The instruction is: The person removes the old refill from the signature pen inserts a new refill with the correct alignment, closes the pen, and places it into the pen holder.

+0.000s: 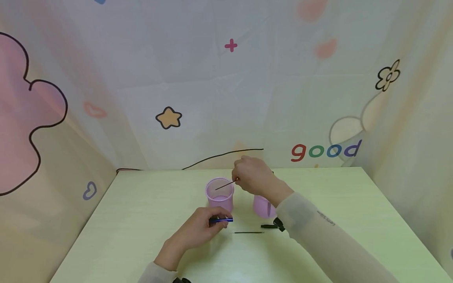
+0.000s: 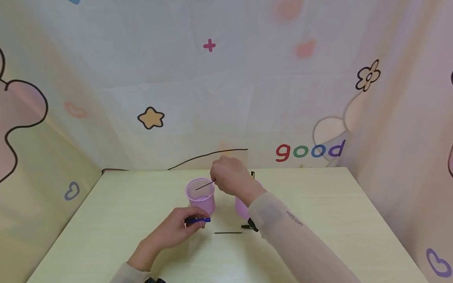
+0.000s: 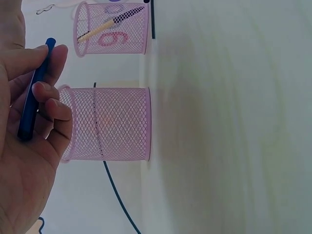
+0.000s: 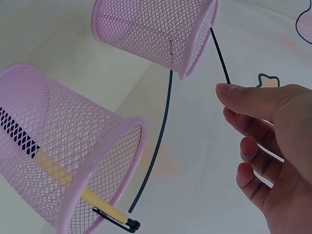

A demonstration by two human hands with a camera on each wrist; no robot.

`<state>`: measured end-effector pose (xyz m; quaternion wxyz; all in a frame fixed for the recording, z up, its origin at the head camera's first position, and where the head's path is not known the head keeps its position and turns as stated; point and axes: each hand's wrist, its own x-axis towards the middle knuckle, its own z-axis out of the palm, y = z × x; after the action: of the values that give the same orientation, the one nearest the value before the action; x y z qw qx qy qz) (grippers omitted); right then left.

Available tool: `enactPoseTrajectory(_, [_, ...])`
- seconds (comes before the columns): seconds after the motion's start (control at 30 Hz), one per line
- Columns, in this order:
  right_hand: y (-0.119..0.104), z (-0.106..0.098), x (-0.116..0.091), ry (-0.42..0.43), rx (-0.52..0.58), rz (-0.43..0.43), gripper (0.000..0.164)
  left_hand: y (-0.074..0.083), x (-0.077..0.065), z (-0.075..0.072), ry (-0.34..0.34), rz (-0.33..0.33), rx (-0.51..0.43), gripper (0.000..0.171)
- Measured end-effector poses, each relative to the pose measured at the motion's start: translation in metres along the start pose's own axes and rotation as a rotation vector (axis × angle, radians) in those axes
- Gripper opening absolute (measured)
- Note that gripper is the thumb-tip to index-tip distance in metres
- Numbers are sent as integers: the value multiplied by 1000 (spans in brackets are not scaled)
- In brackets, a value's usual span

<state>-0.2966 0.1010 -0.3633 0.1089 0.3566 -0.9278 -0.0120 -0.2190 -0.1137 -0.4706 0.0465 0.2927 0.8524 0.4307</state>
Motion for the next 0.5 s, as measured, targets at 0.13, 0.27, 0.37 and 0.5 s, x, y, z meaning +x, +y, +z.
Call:
enactPoseTrajectory(0.13, [2,-1,-3,-2,24,21,7,1,0,-1,2,0,-10,16])
enactPoseTrajectory(0.27, [4,-1,-6,3,34,39,7,1,0,-1,0,0,-9,16])
enactPoseTrajectory(0.37, [6,-2,-8,8,50,47,6,0,0,-1,-4,-7,-4,15])
enactPoseTrajectory(0.5, [7,-3,-11,9,67,55,6,0,0,-2,-2,-11,-1,15])
